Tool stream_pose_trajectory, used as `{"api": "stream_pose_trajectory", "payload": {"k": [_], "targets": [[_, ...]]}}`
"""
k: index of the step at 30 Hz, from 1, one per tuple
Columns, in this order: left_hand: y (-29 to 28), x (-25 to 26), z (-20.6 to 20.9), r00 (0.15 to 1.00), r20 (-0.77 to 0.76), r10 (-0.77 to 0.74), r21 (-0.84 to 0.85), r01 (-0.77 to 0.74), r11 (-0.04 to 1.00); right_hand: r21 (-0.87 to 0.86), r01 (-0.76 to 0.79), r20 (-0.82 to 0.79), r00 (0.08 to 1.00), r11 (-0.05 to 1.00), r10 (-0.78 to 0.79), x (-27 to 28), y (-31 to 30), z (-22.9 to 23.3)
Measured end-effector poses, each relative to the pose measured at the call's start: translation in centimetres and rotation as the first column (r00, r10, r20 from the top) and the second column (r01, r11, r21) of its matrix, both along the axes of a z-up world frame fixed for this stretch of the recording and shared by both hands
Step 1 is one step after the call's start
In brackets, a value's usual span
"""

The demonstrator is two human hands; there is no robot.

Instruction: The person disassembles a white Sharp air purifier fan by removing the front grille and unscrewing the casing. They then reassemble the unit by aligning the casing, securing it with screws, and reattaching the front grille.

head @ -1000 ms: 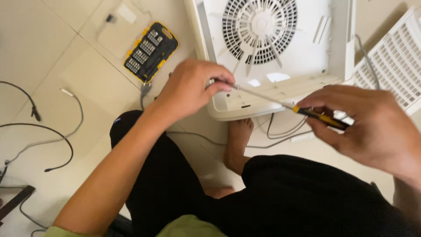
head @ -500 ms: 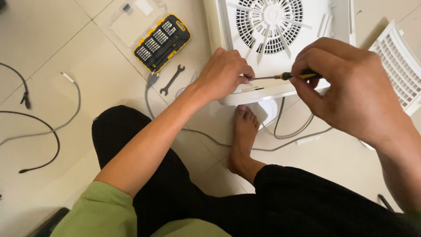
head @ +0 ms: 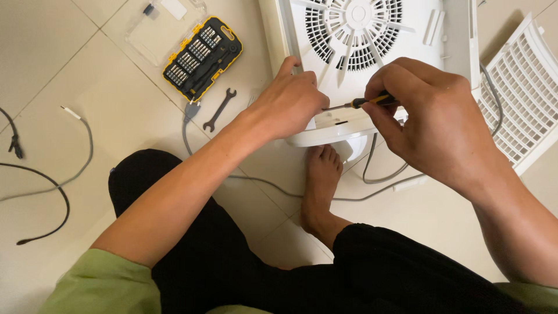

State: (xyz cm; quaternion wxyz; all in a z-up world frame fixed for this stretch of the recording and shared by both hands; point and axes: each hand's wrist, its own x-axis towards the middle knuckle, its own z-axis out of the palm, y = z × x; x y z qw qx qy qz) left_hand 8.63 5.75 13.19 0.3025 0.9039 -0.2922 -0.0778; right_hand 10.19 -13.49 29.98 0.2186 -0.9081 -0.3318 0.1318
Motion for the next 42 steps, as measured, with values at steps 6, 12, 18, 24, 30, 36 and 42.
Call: {"api": "stream_pose_trajectory", "payload": {"k": [6,12,18,24,30,36,42], "targets": [[-0.1,0.6,0.5,0.994,-0.105,-0.039,0.085,0.048,0.995,-0.013,-0.031,-0.004,1.000,0.999,0.031,0.5,0.6,-0.6],[0.0,0.6,0.9,0.987,-0.158,-0.033,0.037,0.039,0.999,-0.009,-0.076,-0.008,0.997,0.997,0.076,0.4,0.6,-0.7],[0.0,0.5,0.9,0.987,-0.156,-0.037,0.017,0.040,0.999,0.016,-0.110,0.018,0.994,0.994,0.110,0.3,0.9,-1.5],[0.1,0.4,0.7,0.986,-0.162,-0.033,0.013,0.036,0.999,0.027,-0.123,0.026,0.992,0.992,0.122,0.1,0.8,-1.8],[0.1,0.3,0.8,0.985,-0.172,-0.028,0.022,0.032,0.999,-0.012,-0.165,0.087,0.982,0.986,0.166,-0.3,1.0,-1.7],[0.2,0.2,0.5,0.984,-0.177,-0.018,0.028,0.023,0.999,-0.199,-0.228,0.213,0.939,0.953,0.269,-0.7,1.6,-2.0],[0.6,-0.1,-0.4,0.991,-0.136,0.003,-0.083,-0.015,0.996,-0.334,-0.308,0.239,0.887,0.891,0.396,-1.5,2.3,-1.4]]}}
